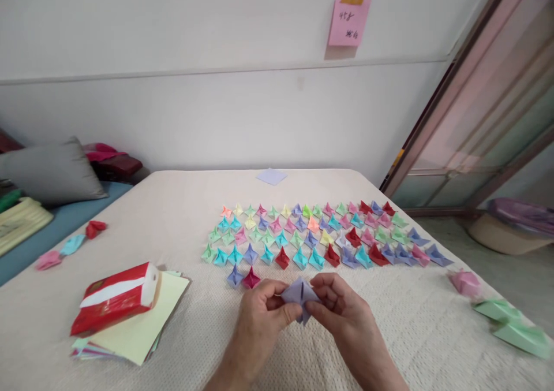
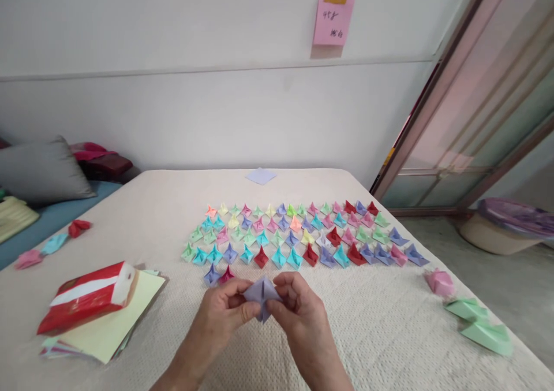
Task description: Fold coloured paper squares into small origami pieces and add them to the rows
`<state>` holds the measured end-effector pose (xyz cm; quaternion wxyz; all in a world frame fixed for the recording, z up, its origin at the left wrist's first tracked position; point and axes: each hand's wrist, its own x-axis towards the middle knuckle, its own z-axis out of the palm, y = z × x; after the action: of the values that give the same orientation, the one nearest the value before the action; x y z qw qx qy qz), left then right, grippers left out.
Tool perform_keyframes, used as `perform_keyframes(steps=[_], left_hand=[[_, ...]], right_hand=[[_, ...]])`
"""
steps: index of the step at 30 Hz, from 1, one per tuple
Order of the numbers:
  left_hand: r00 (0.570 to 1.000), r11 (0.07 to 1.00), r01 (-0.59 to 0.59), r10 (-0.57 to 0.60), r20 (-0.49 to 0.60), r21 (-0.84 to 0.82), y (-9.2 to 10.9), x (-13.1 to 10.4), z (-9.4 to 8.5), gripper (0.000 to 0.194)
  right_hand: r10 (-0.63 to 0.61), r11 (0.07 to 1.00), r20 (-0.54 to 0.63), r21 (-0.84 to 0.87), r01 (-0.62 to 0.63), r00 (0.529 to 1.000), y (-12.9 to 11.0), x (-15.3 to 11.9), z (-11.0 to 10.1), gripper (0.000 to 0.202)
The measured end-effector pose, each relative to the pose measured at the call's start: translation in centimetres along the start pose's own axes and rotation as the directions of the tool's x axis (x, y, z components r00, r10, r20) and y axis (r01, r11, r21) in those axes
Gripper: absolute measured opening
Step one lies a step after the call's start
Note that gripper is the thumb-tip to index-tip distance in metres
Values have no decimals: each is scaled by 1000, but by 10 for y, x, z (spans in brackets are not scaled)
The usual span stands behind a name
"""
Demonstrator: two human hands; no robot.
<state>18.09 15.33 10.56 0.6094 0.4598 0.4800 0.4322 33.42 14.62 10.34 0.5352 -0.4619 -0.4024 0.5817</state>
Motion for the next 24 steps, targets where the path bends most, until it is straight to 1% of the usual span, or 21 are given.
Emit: perform_keyframes(steps=[2,4,6,8,10,13,16,19,20,22,24], left_hand=[[995,995,-98,97,13,29,1,0,-2,9],[984,981,-177,178,-10,84,3,-1,-4,9],[972,964,-230,235,-23,132,5,-2,-5,10],[965,955,-253,260,-27,152,6,-2,-5,11],[969,960,-239,246,-37,143,5,-2,-5,14],[986,983,-155,160,-46,95,0,0,-6,20],[993,995,-103,102,-60,-11,-5,2,-6,10],[990,988,-135,131,-58,-79,-4,0,-6,22],[988,987,-149,146,-44,-68,-4,-1,-6,22],[986,986,-166,166,-14,-30,-3,-2,-7,15],[985,985,-173,173,-15,-22,-3,-2,-7,10]], right_hand=[[-40,998,-2,-45,40,999,-2,-2,1,22],[-63,990,-7,-126,61,998,-3,-3,0,20],[-75,971,-10,-230,71,997,-4,-3,-1,15],[-64,957,1,-283,61,998,-5,-2,-3,12],[-25,965,15,-259,28,1000,-4,0,-5,16],[14,977,25,-213,-8,1000,-3,1,-6,22],[-3,985,-6,-173,1,1000,-4,0,-4,19],[-19,997,-20,-71,17,1000,-7,-2,-1,19],[-25,999,-9,-47,25,1000,-8,-2,-1,19],[-32,999,21,-35,33,999,-9,-3,-1,16],[-29,999,34,-43,31,999,-9,-3,-2,13]])
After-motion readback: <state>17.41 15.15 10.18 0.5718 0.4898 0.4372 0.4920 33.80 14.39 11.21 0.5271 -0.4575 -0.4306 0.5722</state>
